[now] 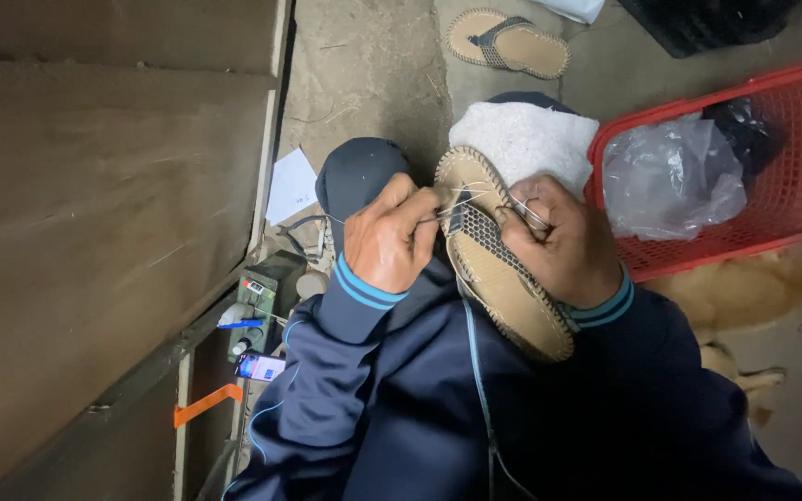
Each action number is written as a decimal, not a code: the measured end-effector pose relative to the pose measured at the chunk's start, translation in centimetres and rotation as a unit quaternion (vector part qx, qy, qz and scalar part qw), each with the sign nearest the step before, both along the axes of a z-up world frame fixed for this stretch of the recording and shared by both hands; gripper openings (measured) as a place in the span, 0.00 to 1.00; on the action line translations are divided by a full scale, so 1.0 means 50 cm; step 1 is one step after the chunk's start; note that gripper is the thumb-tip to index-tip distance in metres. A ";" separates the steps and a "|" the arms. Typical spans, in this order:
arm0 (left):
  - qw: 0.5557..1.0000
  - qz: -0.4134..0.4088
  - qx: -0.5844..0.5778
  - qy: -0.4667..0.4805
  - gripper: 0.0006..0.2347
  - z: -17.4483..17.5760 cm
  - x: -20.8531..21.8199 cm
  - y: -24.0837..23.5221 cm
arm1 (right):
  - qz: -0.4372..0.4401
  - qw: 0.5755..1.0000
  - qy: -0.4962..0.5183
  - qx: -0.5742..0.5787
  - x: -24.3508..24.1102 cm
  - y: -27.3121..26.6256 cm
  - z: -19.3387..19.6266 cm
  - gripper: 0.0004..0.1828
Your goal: The person sits on the floor and sews a woven sandal using a needle and thread. They repeatedly push the needle through the sandal's sole and pull the thread tight to secure the material.
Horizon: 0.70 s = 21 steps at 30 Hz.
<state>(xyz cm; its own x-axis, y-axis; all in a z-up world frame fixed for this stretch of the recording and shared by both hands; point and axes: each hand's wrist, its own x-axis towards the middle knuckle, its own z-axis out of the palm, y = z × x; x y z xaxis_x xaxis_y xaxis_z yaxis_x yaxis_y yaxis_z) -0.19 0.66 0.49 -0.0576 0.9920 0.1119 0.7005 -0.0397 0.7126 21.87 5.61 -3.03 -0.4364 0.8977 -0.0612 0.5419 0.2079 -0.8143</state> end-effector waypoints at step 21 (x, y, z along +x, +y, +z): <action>0.961 -0.022 0.008 -0.276 0.02 -0.029 -0.028 -0.024 | -0.096 0.989 -0.075 0.086 -0.040 -0.031 0.017 0.08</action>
